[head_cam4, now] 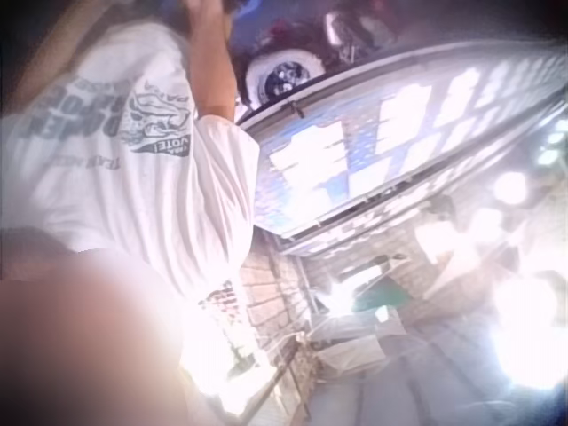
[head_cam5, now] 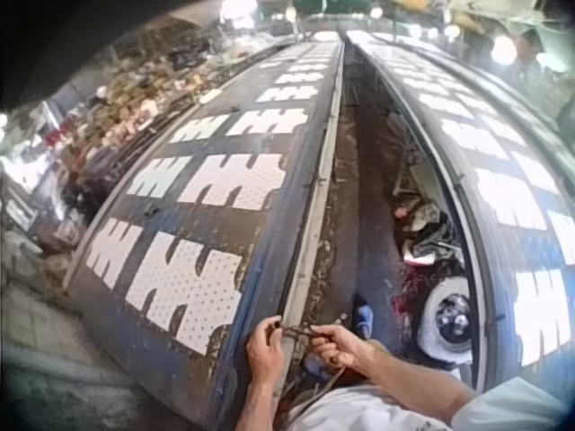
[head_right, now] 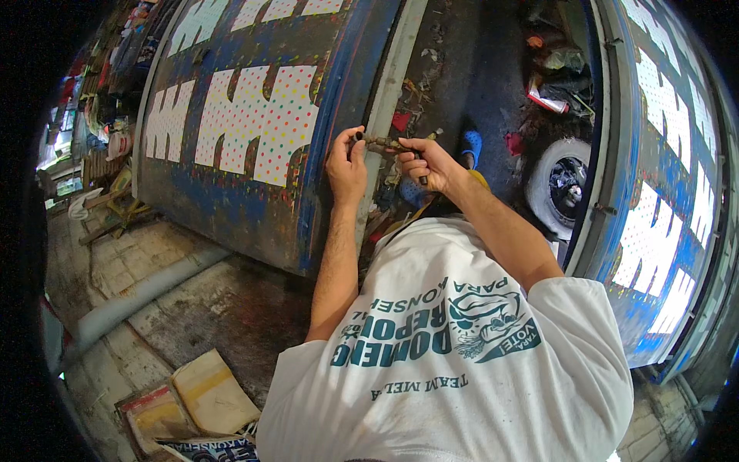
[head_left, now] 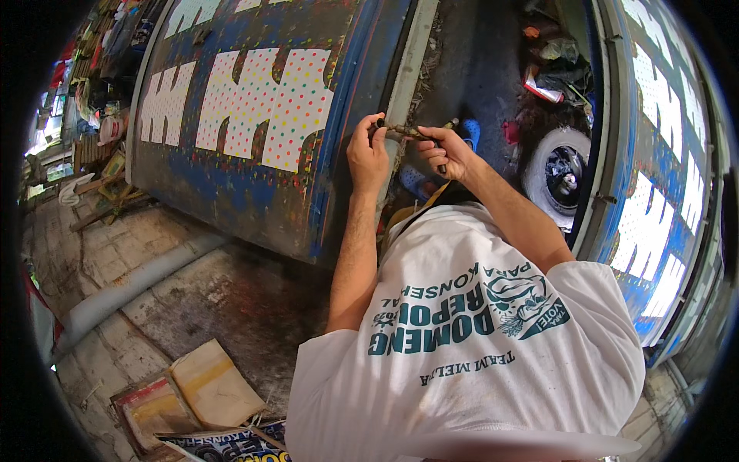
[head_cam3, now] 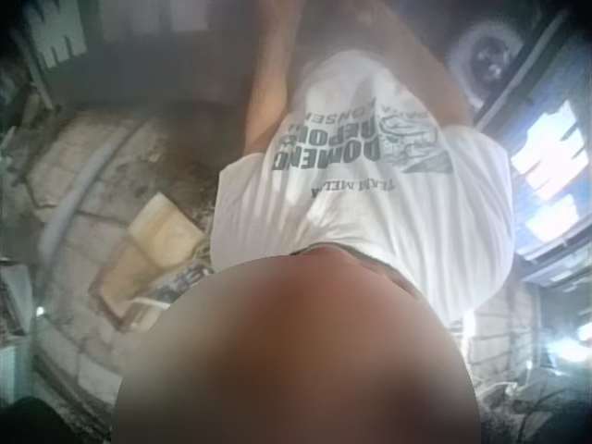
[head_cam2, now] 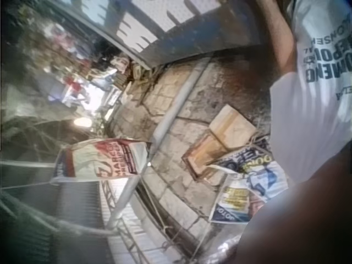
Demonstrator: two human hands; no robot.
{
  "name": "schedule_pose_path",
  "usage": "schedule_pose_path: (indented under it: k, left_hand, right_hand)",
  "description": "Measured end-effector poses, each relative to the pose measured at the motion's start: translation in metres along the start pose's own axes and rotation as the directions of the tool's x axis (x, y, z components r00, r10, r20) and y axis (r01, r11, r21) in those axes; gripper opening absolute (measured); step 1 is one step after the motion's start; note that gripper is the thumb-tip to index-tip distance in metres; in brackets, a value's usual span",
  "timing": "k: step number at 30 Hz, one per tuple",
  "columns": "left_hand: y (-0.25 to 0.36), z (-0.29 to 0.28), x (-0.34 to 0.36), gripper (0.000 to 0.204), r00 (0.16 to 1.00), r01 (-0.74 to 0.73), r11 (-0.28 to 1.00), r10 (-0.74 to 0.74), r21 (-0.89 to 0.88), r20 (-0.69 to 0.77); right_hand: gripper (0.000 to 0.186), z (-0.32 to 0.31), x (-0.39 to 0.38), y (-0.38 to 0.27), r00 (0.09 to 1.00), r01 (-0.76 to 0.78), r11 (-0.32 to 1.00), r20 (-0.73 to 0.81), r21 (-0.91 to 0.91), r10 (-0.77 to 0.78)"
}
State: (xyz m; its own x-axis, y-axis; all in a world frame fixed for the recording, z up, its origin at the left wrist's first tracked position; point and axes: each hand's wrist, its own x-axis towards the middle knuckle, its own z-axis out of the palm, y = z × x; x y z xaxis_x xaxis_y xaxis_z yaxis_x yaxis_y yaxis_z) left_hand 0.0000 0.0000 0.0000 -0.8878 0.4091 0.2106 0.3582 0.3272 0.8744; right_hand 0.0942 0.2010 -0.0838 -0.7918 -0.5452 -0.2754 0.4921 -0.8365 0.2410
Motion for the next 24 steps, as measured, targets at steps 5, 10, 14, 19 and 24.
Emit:
schedule_pose_path:
  k: [5,10,14,19,24]
  left_hand:
    - [-0.004,-0.004,-0.001,0.022,1.000,0.000,0.999,0.000,-0.045,-0.003]
    - [-0.003,-0.005,-0.004,0.023,1.000,-0.017,0.999,0.018,-0.036,0.014]
    - [-0.003,0.000,0.006,0.023,1.000,-0.029,0.999,0.029,0.020,0.001]
    - [-0.006,-0.002,0.016,0.027,0.989,-0.144,0.978,0.140,0.151,0.036]
    - [-0.003,-0.004,0.016,0.031,0.963,-0.121,0.945,0.038,-0.303,-0.266]
  right_hand:
    - [0.025,0.036,0.005,0.025,0.684,0.182,0.173,-0.002,-0.968,-0.729]
    - [0.031,0.060,-0.005,0.006,0.645,0.225,-0.750,0.672,-0.622,-0.364]
    - [0.080,0.067,-0.022,-0.005,0.855,0.023,-0.994,0.516,-0.109,-0.037]
    - [0.062,0.064,-0.050,0.012,0.733,0.011,-0.966,0.660,-0.257,-0.167]
    - [0.037,0.060,-0.071,0.025,0.610,-0.011,-0.830,0.654,-0.558,-0.448]
